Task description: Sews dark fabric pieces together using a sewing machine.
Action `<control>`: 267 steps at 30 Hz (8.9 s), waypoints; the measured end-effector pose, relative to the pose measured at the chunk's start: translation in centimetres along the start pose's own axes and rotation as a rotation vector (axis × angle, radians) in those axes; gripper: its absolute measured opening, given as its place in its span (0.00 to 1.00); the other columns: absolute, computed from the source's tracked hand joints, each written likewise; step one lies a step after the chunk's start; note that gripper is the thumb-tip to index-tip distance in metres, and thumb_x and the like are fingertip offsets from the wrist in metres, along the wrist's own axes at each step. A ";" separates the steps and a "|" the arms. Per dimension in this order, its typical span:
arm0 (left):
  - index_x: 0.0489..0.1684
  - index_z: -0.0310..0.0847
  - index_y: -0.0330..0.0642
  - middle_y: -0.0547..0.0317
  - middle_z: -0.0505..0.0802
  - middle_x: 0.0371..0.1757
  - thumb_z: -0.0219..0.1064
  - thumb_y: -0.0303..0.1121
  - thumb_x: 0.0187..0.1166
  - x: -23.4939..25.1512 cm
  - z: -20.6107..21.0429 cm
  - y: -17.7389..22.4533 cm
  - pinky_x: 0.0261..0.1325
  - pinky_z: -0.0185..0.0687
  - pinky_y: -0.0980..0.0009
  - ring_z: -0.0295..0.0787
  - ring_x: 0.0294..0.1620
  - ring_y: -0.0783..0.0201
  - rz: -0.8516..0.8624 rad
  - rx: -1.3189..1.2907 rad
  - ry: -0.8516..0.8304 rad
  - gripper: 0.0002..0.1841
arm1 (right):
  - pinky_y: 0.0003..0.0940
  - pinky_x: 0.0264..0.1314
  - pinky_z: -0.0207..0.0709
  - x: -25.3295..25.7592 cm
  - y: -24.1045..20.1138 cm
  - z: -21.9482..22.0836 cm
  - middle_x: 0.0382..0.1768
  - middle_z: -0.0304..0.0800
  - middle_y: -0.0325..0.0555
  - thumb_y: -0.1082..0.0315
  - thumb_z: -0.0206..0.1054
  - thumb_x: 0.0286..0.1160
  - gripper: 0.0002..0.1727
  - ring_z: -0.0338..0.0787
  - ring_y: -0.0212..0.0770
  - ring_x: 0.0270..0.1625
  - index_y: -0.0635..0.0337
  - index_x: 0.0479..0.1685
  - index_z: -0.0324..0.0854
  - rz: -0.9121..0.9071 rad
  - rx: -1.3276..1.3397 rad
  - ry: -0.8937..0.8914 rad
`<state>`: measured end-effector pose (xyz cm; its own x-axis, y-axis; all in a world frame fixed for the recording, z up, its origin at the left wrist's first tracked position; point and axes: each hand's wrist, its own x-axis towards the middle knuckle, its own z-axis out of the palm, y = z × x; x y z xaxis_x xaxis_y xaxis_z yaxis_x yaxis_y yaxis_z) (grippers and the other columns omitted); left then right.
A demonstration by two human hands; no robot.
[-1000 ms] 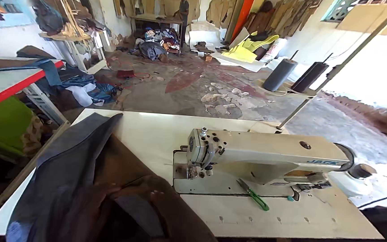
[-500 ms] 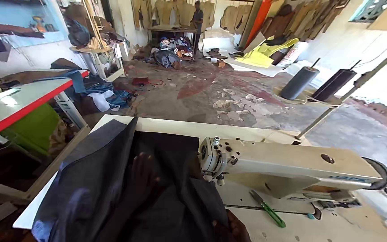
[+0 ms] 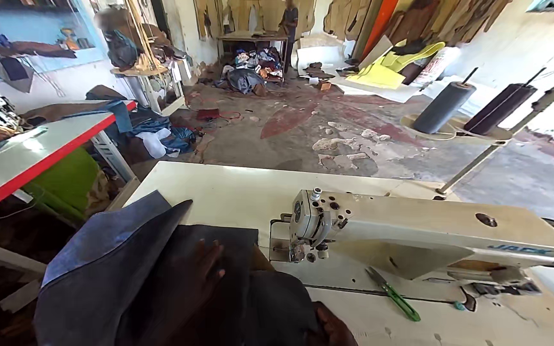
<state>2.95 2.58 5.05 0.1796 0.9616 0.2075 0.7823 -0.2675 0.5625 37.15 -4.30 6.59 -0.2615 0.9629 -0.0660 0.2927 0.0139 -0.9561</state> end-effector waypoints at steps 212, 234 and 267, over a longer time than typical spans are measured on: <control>0.46 0.92 0.54 0.62 0.90 0.52 0.66 0.50 0.82 9.2 10.5 8.7 0.66 0.73 0.47 0.81 0.63 0.54 0.123 0.023 -0.306 0.13 | 0.40 0.34 0.86 5.2 3.8 1.4 0.40 0.86 0.47 0.57 0.60 0.85 0.13 0.90 0.46 0.40 0.50 0.47 0.91 -0.242 -0.837 0.192; 0.71 0.86 0.60 0.61 0.79 0.84 0.47 0.55 0.91 5.5 12.2 7.2 0.90 0.53 0.39 0.65 0.90 0.54 0.328 0.181 -0.064 0.25 | 0.55 0.53 0.85 7.7 -0.6 -0.8 0.59 0.85 0.61 0.53 0.54 0.90 0.27 0.91 0.60 0.54 0.55 0.83 0.72 0.091 -0.916 -0.182; 0.73 0.85 0.52 0.66 0.83 0.80 0.51 0.58 0.88 7.6 12.7 6.3 0.91 0.53 0.45 0.68 0.88 0.62 0.319 0.162 -0.076 0.28 | 0.52 0.44 0.86 8.8 1.0 -0.9 0.49 0.88 0.56 0.51 0.55 0.90 0.23 0.92 0.55 0.43 0.43 0.79 0.77 0.052 -1.001 -0.056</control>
<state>16.81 9.02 -0.03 0.4690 0.8348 0.2882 0.7628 -0.5474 0.3442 36.00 4.39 5.30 -0.2620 0.9550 -0.1387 0.9371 0.2175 -0.2730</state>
